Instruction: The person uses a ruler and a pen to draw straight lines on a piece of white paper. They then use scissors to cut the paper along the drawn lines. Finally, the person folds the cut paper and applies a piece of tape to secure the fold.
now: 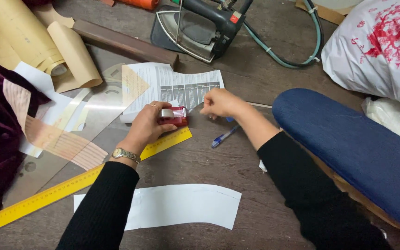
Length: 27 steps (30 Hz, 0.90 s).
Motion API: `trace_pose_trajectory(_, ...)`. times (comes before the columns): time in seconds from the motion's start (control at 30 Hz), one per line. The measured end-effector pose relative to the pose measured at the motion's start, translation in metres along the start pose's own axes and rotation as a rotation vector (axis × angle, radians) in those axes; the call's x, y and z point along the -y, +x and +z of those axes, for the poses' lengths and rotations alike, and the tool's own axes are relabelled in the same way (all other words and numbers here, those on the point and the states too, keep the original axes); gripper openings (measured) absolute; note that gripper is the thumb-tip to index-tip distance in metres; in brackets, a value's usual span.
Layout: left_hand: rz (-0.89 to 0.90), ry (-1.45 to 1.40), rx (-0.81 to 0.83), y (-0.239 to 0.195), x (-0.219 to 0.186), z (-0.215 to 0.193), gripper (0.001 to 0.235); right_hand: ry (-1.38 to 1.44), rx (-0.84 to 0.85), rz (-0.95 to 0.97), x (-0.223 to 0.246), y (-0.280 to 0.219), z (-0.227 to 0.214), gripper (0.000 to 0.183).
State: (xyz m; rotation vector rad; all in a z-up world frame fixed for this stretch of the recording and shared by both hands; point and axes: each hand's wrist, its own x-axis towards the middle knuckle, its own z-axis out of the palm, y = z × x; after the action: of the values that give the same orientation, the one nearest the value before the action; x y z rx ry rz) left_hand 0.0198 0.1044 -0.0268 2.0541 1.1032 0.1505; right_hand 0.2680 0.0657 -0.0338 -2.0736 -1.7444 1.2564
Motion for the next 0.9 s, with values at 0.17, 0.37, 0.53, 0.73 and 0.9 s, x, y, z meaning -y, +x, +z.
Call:
trace_pose_trajectory(0.17, 0.013, 0.004, -0.014, 0.008, 0.012, 0.007, 0.065, -0.262, -0.24, 0.057, -0.034, 0.049, 0.027, 0.016)
trace_pose_trajectory(0.37, 0.053, 0.018, -0.062, -0.01, -0.008, 0.002, 0.075, 0.459, -0.08, -0.056, 0.024, -0.08, -0.017, 0.012)
trace_pose_trajectory(0.53, 0.229, -0.184, -0.349, -0.066, -0.059, 0.021, 0.054, 0.567, 0.034, 0.029, 0.035, -0.163, -0.016, 0.009)
trace_pose_trajectory(0.73, -0.191, -0.965, 0.142, -0.112, -0.094, 0.06, 0.057, 0.62, 0.074, 0.039, 0.019, -0.205, 0.015, 0.008)
trace_pose_trajectory(0.9, -0.211, -0.917, 0.101, -0.123, -0.088, 0.089, 0.019, 0.587, 0.016, 0.066, 0.006, -0.226, 0.04, 0.007)
